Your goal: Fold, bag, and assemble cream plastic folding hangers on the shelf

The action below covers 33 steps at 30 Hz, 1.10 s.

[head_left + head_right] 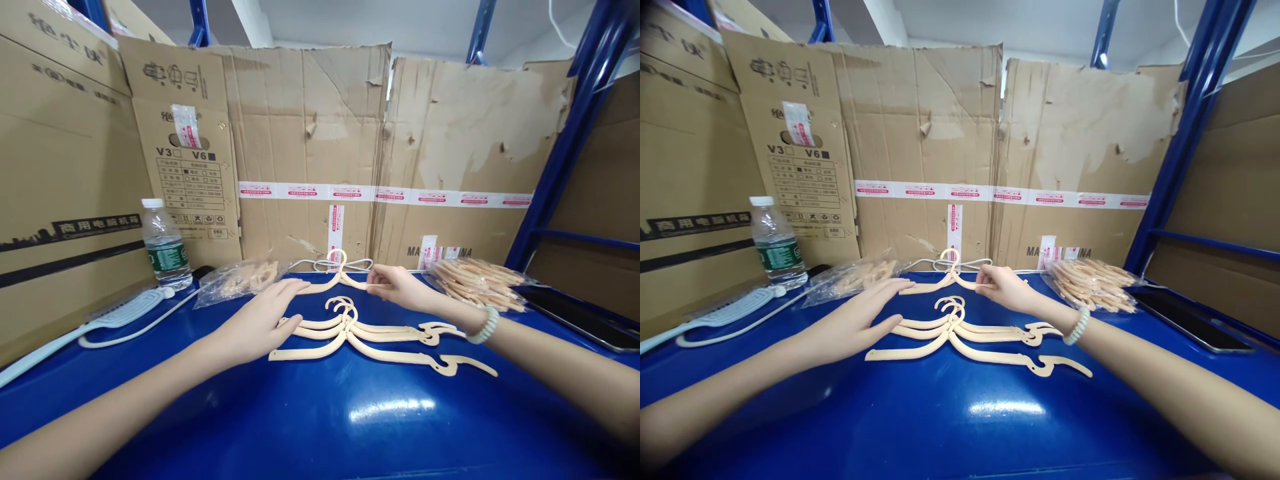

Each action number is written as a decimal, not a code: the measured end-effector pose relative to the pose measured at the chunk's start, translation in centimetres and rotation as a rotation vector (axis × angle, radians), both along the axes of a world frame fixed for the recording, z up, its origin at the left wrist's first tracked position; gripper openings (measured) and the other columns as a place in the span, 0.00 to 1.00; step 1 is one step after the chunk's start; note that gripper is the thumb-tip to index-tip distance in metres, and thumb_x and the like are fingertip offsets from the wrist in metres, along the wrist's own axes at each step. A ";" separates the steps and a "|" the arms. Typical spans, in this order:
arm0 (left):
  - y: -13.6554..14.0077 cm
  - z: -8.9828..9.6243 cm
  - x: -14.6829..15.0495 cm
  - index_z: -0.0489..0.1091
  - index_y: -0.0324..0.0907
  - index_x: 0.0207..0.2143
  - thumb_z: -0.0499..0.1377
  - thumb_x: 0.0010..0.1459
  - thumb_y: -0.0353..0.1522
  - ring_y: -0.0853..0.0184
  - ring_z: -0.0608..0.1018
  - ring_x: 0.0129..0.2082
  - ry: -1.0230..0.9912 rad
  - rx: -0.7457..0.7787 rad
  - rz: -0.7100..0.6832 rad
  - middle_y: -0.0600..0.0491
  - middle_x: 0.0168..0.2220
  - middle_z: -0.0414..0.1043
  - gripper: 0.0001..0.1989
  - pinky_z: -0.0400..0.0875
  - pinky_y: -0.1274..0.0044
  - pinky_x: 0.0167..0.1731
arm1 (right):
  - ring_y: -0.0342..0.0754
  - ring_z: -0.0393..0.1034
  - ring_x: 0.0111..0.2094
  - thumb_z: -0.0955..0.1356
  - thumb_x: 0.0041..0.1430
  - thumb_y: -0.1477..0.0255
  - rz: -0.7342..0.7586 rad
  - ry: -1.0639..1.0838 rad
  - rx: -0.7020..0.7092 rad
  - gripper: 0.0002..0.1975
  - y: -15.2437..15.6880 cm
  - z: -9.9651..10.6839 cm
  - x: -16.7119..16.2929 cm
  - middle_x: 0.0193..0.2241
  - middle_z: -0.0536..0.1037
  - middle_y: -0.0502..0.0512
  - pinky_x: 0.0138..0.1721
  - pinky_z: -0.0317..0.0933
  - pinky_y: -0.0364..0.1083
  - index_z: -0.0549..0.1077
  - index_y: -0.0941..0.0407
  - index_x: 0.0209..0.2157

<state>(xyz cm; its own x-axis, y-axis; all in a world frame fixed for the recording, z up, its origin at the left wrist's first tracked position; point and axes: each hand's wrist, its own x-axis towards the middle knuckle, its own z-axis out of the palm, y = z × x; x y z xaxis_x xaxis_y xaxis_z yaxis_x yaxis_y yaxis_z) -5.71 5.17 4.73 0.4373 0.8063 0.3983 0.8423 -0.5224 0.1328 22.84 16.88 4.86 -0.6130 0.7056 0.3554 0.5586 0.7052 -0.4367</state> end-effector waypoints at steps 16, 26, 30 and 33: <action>-0.5 -2.9 2.2 0.65 0.43 0.51 0.43 0.68 0.36 0.65 0.73 0.41 -0.297 -0.079 -0.070 0.51 0.41 0.69 0.16 0.67 0.73 0.42 | 0.45 0.68 0.33 0.65 0.61 0.64 0.201 0.253 -0.156 0.10 -5.8 -1.5 2.1 0.32 0.72 0.52 0.36 0.63 0.45 0.68 0.56 0.36; -0.6 -3.4 1.5 0.65 0.45 0.46 0.42 0.69 0.37 0.66 0.70 0.37 -0.267 -0.122 -0.045 0.53 0.37 0.65 0.15 0.63 0.75 0.39 | 0.51 0.72 0.34 0.63 0.59 0.70 -0.173 -0.143 0.342 0.09 0.4 -0.1 9.1 0.32 0.79 0.58 0.37 0.64 0.48 0.73 0.57 0.34; -0.4 -3.4 1.5 0.65 0.44 0.45 0.42 0.69 0.37 0.66 0.70 0.38 -0.279 -0.114 -0.040 0.53 0.38 0.66 0.14 0.63 0.74 0.40 | 0.52 0.74 0.34 0.65 0.57 0.71 -0.216 -0.338 0.306 0.11 1.9 -1.0 10.0 0.34 0.80 0.59 0.36 0.66 0.48 0.75 0.58 0.39; -0.4 -3.4 1.5 0.65 0.45 0.46 0.42 0.69 0.37 0.66 0.70 0.39 -0.280 -0.113 -0.041 0.53 0.39 0.66 0.14 0.63 0.75 0.40 | 0.52 0.75 0.37 0.66 0.55 0.73 -0.160 -0.394 0.247 0.12 2.1 -1.3 10.2 0.38 0.81 0.59 0.39 0.67 0.47 0.76 0.58 0.41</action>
<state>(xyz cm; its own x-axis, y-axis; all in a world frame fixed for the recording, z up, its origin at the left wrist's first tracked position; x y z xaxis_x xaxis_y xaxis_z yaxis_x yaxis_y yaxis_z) -4.25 4.73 1.35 0.3558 0.8366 0.4164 0.7433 -0.5234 0.4165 33.04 18.98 3.54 -0.6251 0.7260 0.2866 0.7577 0.6527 -0.0007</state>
